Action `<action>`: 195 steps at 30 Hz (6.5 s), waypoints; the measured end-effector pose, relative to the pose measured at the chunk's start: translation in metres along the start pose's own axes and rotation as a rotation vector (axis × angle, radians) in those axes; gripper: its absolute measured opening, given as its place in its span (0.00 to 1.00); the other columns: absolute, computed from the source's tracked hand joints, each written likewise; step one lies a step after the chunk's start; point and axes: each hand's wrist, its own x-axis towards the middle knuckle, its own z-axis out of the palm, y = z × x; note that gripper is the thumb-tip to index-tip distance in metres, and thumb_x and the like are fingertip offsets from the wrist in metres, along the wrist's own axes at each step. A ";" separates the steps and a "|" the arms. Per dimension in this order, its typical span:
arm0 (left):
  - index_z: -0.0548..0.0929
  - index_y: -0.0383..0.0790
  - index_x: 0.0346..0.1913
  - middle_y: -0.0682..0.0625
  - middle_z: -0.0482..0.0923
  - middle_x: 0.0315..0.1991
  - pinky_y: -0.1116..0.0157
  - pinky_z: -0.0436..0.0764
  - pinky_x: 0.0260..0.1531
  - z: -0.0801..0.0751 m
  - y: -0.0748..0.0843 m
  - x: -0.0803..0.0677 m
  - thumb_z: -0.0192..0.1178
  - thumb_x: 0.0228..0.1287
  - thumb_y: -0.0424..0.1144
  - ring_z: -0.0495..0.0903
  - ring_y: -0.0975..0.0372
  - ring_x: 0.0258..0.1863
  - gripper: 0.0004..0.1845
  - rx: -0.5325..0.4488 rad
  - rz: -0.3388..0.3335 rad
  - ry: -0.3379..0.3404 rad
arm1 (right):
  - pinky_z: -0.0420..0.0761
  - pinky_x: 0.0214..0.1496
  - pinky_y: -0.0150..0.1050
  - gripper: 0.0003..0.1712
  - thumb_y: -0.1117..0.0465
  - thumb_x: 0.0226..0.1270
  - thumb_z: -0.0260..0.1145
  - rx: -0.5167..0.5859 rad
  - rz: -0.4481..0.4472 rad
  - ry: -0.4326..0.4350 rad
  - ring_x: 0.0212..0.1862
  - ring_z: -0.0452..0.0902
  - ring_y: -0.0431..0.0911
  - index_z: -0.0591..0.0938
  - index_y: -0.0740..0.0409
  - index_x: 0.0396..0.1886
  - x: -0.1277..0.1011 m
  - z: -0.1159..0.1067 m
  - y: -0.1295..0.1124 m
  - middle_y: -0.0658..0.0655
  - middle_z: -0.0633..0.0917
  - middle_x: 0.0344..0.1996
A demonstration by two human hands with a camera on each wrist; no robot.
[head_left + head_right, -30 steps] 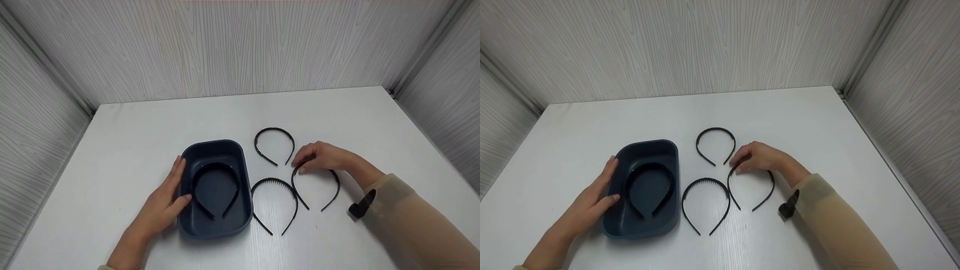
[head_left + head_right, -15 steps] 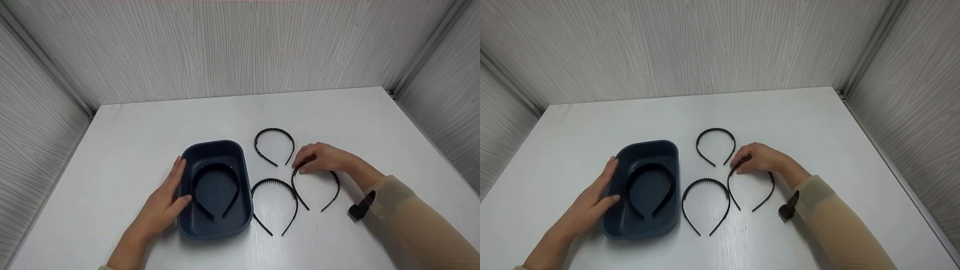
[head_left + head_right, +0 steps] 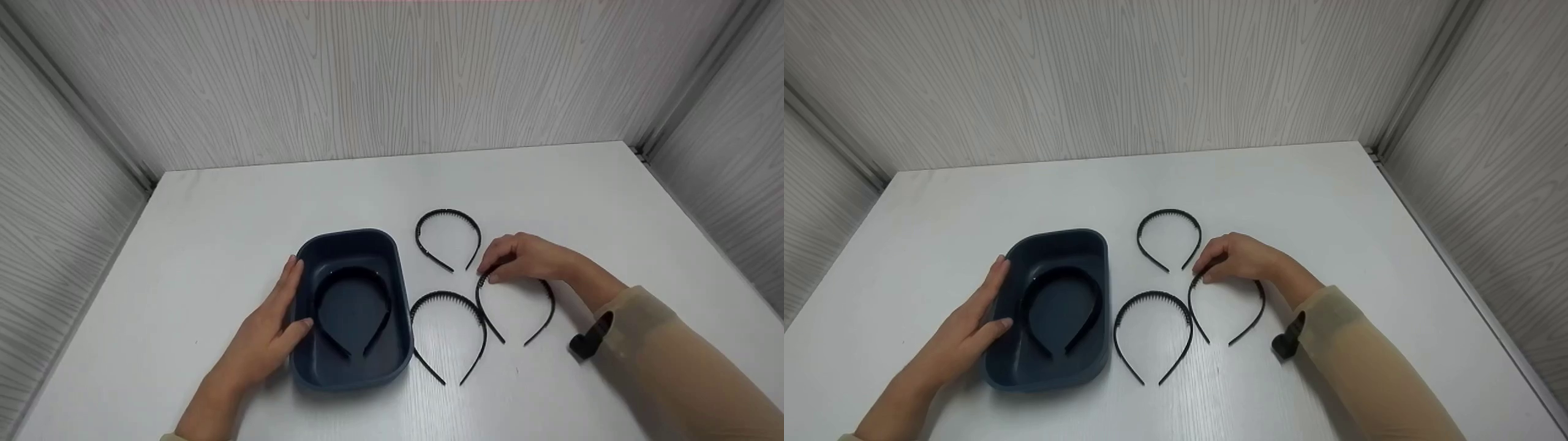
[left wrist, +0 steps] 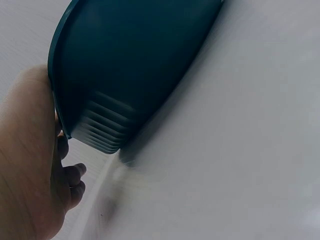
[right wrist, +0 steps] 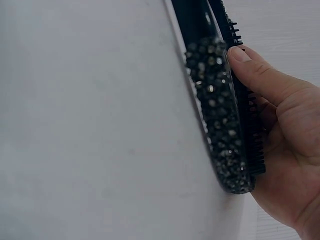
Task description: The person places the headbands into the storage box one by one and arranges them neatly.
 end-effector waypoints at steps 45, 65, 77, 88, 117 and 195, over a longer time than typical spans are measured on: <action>0.47 0.53 0.88 0.55 0.42 0.88 0.77 0.46 0.75 0.001 0.000 -0.001 0.60 0.74 0.40 0.48 0.60 0.84 0.47 -0.007 0.002 0.006 | 0.77 0.57 0.34 0.10 0.59 0.68 0.77 0.058 0.013 -0.027 0.55 0.81 0.48 0.94 0.49 0.48 0.001 -0.005 0.002 0.55 0.89 0.50; 0.45 0.54 0.88 0.52 0.42 0.88 0.76 0.45 0.75 0.001 0.001 0.001 0.59 0.75 0.41 0.45 0.61 0.85 0.47 -0.023 -0.022 -0.011 | 0.79 0.50 0.35 0.10 0.60 0.71 0.75 0.043 0.012 -0.001 0.48 0.81 0.45 0.94 0.51 0.49 -0.003 -0.022 -0.018 0.54 0.90 0.49; 0.46 0.52 0.88 0.54 0.42 0.87 0.78 0.44 0.75 0.001 -0.001 0.003 0.59 0.75 0.41 0.46 0.59 0.85 0.47 -0.020 0.004 0.007 | 0.82 0.53 0.36 0.09 0.61 0.70 0.75 0.011 -0.075 0.029 0.49 0.82 0.47 0.94 0.53 0.48 0.006 -0.034 -0.079 0.54 0.89 0.48; 0.46 0.53 0.88 0.53 0.42 0.88 0.78 0.45 0.75 0.000 -0.001 0.002 0.60 0.75 0.41 0.46 0.60 0.85 0.47 -0.024 0.005 0.006 | 0.81 0.47 0.36 0.08 0.63 0.71 0.75 -0.024 -0.206 0.020 0.45 0.83 0.47 0.94 0.50 0.47 0.035 -0.019 -0.135 0.53 0.89 0.46; 0.46 0.52 0.88 0.52 0.42 0.88 0.78 0.44 0.75 0.000 -0.004 0.003 0.59 0.75 0.42 0.46 0.59 0.85 0.47 -0.011 0.004 -0.001 | 0.80 0.51 0.41 0.09 0.63 0.72 0.73 -0.129 -0.428 0.026 0.46 0.82 0.41 0.95 0.50 0.48 0.108 0.047 -0.197 0.44 0.89 0.44; 0.44 0.54 0.88 0.55 0.40 0.88 0.76 0.45 0.76 -0.002 -0.002 0.004 0.58 0.76 0.40 0.45 0.61 0.85 0.46 -0.023 0.005 -0.013 | 0.78 0.56 0.30 0.10 0.63 0.73 0.73 -0.335 -0.419 -0.063 0.54 0.83 0.44 0.94 0.55 0.50 0.171 0.128 -0.178 0.53 0.89 0.49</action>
